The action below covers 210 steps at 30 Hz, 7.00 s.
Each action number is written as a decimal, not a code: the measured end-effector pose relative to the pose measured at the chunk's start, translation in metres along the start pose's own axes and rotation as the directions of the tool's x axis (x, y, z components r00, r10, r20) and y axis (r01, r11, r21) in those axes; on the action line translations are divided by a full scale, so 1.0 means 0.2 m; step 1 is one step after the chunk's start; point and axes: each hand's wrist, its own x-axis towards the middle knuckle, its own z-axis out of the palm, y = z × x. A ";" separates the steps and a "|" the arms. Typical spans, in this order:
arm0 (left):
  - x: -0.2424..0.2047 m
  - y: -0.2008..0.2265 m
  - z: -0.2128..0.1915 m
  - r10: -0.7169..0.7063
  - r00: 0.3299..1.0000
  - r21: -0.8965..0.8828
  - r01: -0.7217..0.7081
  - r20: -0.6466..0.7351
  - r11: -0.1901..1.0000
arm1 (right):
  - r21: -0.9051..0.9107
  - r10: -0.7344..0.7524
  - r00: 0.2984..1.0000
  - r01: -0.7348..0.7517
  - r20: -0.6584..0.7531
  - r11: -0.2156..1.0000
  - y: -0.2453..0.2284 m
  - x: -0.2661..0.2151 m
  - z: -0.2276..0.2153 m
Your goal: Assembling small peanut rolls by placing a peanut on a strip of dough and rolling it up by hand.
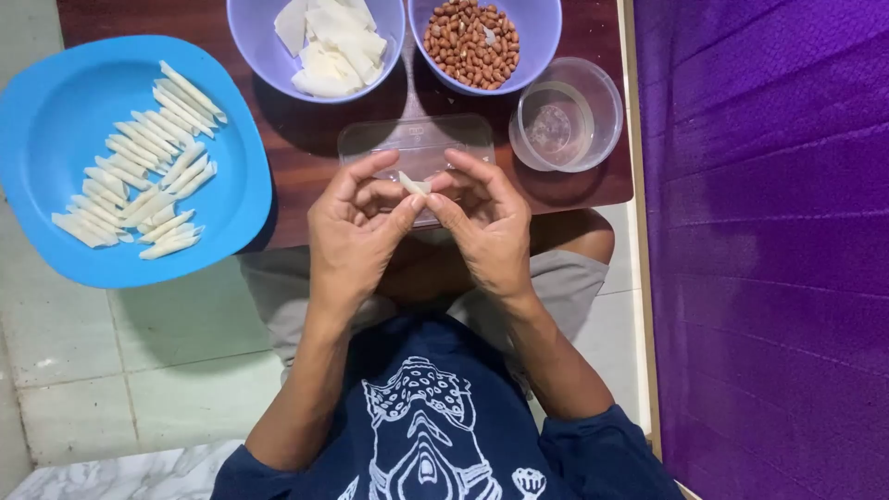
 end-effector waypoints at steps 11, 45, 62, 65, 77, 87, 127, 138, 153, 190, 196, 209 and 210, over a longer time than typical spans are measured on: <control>0.05 -0.02 0.02 -0.110 0.984 0.109 0.094 0.143 0.990 | 0.009 0.084 0.996 -0.083 -0.044 0.996 0.03 -0.01 -0.08; 0.22 -0.05 0.31 -0.231 0.922 0.085 0.215 0.310 0.973 | -0.866 -0.429 0.902 0.244 0.038 0.436 -0.17 0.25 -0.63; 0.26 -0.06 0.37 -0.271 0.924 0.183 0.227 0.271 0.957 | -0.964 -0.284 0.955 0.149 0.083 0.221 0.04 0.30 -0.76; 0.26 -0.04 0.36 -0.276 0.924 0.179 0.234 0.265 0.956 | -0.962 -0.282 0.956 0.153 0.085 0.228 0.04 0.30 -0.77; 0.25 -0.02 0.35 -0.287 0.921 0.118 0.264 0.262 0.957 | -0.906 -0.355 0.917 0.298 0.183 0.302 -0.18 0.20 -0.63; 0.15 0.06 0.32 -0.239 0.911 0.122 0.209 0.336 0.970 | -0.810 -0.395 0.869 0.449 0.297 0.378 -0.26 0.10 -0.46; 0.07 0.06 0.27 -0.067 0.948 0.123 0.030 0.312 0.992 | -0.322 -0.126 0.991 0.136 0.050 0.937 -0.21 0.05 -0.33; 0.06 0.05 0.27 -0.021 0.938 0.122 -0.023 0.346 0.992 | -0.192 -0.087 0.996 0.082 -0.018 0.978 -0.17 0.03 -0.31; 0.06 0.04 0.27 0.012 0.946 0.118 -0.053 0.323 0.992 | -0.455 -0.274 0.961 0.263 0.044 0.851 -0.19 0.06 -0.29; 0.06 0.06 0.20 0.074 0.963 0.091 -0.101 0.258 0.991 | -0.454 -0.462 0.884 0.440 0.069 0.775 -0.22 0.02 -0.16; 0.10 -0.05 0.15 0.064 0.953 0.005 -0.068 0.296 0.998 | -0.404 -0.437 0.891 0.447 0.123 0.798 -0.22 0.00 -0.18; 0.13 -0.07 0.08 0.082 0.897 0.015 -0.098 0.433 0.995 | -0.142 0.106 0.978 -0.081 0.178 0.987 -0.08 -0.03 -0.26; 0.13 -0.07 0.08 0.114 0.899 0.053 -0.150 0.423 0.987 | -0.181 0.145 0.978 -0.117 0.148 0.976 -0.08 -0.03 -0.26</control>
